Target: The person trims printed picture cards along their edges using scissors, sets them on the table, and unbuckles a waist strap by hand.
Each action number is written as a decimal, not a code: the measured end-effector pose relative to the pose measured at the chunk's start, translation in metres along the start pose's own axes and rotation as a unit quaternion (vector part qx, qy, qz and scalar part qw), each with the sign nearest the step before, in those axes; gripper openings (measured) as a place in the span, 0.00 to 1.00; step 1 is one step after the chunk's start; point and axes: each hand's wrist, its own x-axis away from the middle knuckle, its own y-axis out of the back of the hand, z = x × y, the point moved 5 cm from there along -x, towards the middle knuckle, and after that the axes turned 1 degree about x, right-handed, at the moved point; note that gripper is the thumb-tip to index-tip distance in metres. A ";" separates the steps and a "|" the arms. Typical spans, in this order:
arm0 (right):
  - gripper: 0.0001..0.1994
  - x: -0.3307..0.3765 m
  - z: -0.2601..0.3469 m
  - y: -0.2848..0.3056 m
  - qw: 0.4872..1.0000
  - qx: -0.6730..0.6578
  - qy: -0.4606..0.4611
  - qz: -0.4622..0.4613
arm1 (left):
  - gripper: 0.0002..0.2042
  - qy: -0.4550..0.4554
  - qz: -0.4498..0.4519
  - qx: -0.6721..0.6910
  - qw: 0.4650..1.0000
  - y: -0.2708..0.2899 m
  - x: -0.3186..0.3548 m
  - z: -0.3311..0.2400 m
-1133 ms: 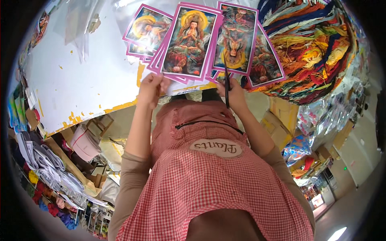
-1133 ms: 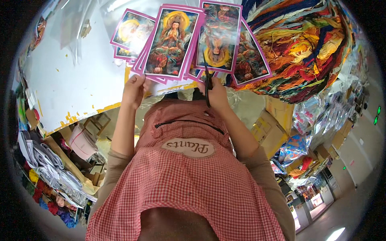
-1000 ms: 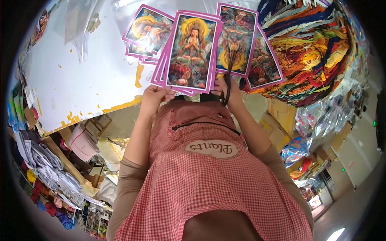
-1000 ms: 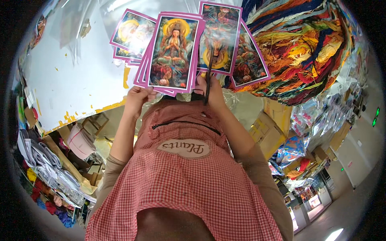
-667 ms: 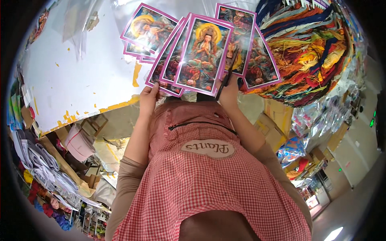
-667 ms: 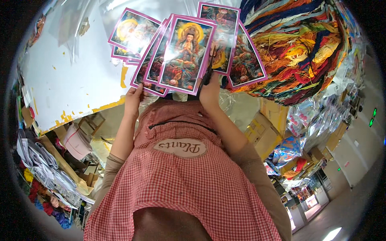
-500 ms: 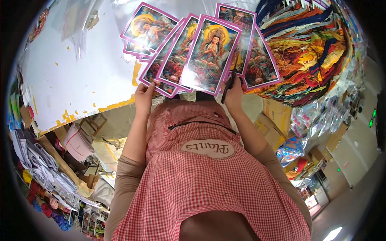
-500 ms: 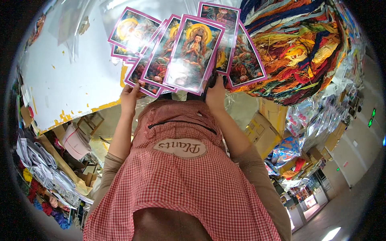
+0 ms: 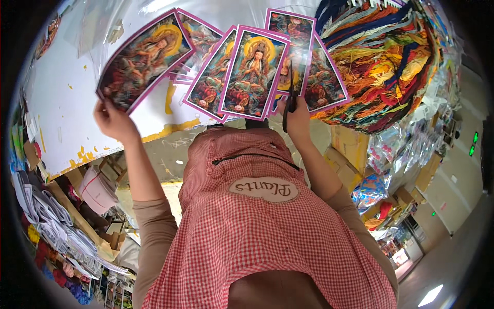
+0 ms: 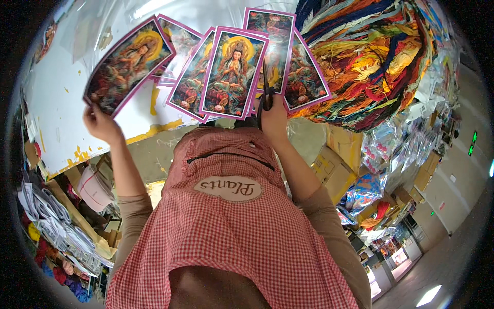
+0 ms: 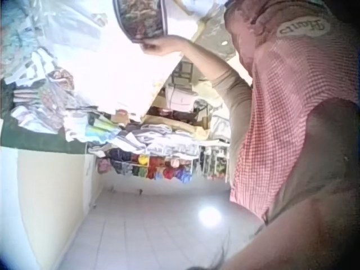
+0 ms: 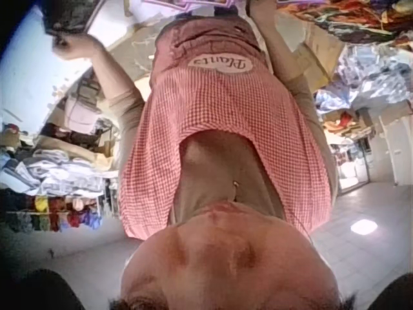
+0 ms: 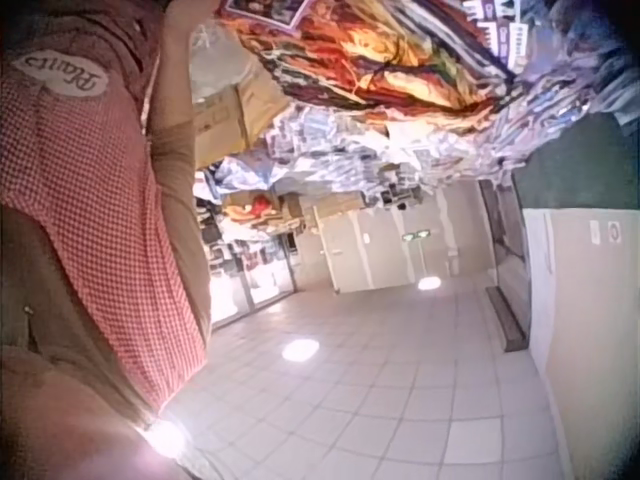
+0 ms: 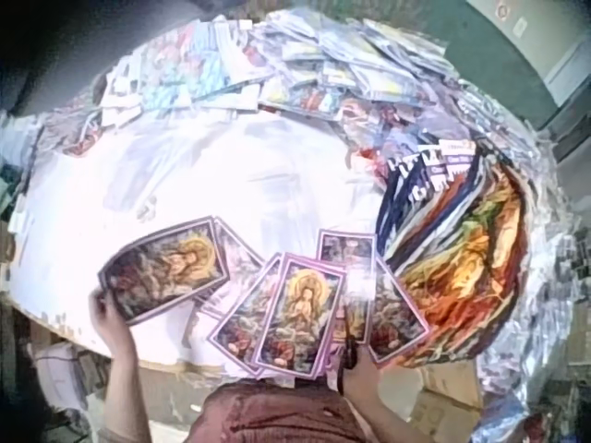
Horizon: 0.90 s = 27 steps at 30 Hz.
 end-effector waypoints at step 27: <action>0.14 0.021 0.084 0.017 0.970 -0.192 0.130 0.080 | 0.13 0.241 0.350 0.230 0.875 -0.084 0.133 -0.080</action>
